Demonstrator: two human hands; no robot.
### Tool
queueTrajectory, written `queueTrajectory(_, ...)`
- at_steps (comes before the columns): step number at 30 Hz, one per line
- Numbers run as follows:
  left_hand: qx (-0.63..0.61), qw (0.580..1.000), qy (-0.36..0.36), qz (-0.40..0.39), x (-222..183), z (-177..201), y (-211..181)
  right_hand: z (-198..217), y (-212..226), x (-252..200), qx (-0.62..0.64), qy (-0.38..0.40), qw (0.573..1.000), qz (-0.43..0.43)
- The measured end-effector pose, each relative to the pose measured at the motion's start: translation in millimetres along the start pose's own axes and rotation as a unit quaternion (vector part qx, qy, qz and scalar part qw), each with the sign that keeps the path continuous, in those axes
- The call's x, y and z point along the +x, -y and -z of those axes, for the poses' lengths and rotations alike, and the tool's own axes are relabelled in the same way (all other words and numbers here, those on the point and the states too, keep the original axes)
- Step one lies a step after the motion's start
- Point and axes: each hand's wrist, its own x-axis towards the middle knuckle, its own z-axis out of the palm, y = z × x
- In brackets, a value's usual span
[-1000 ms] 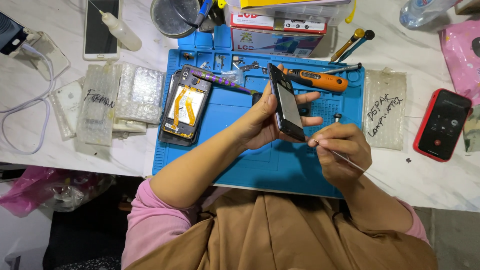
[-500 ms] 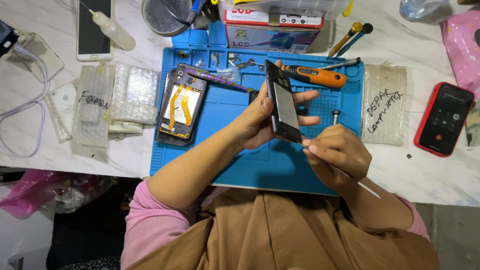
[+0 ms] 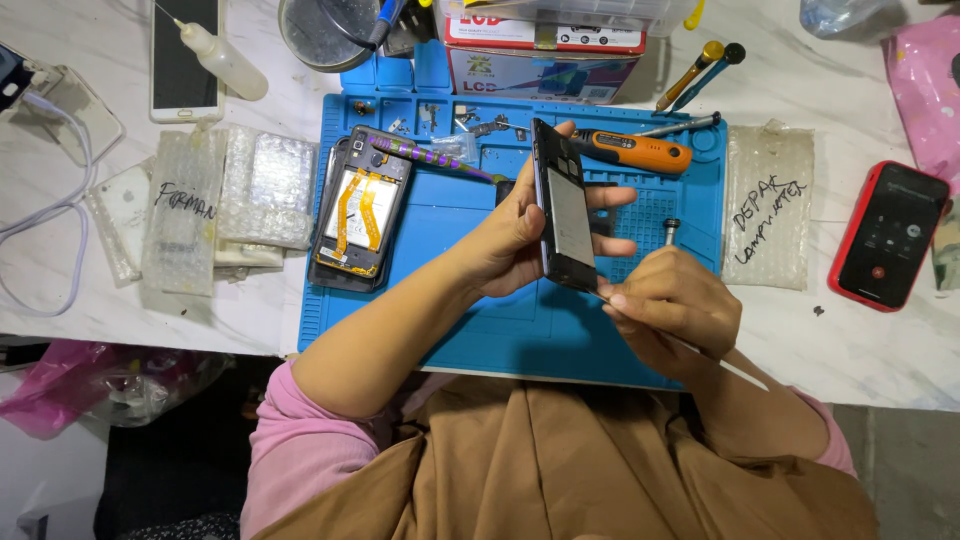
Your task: Repairing a mobile phone by disassembling components and checking internal connections
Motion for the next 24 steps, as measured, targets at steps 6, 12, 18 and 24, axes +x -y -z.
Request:
queueTrajectory(6,0.050,0.998,-0.035,0.021,-1.1,6.3,-6.5,26.6,-16.8,-7.2,-0.136,-0.050,0.987,0.070)
queueTrajectory(12,0.066,0.992,-0.098,0.034,-2.9,-7.6,-23.9,136.9,7.8,-19.9,-0.439,-0.193,0.873,-0.092)
queueTrajectory(18,0.046,0.996,-0.074,0.034,-4.9,-12.0,-23.8,213.8,-20.0,-131.9,-0.512,-0.043,0.793,-0.328)
queueTrajectory(24,0.060,0.994,-0.091,0.032,-2.8,-10.3,-23.1,208.3,-15.5,-157.8,-0.560,-0.025,0.757,-0.336)
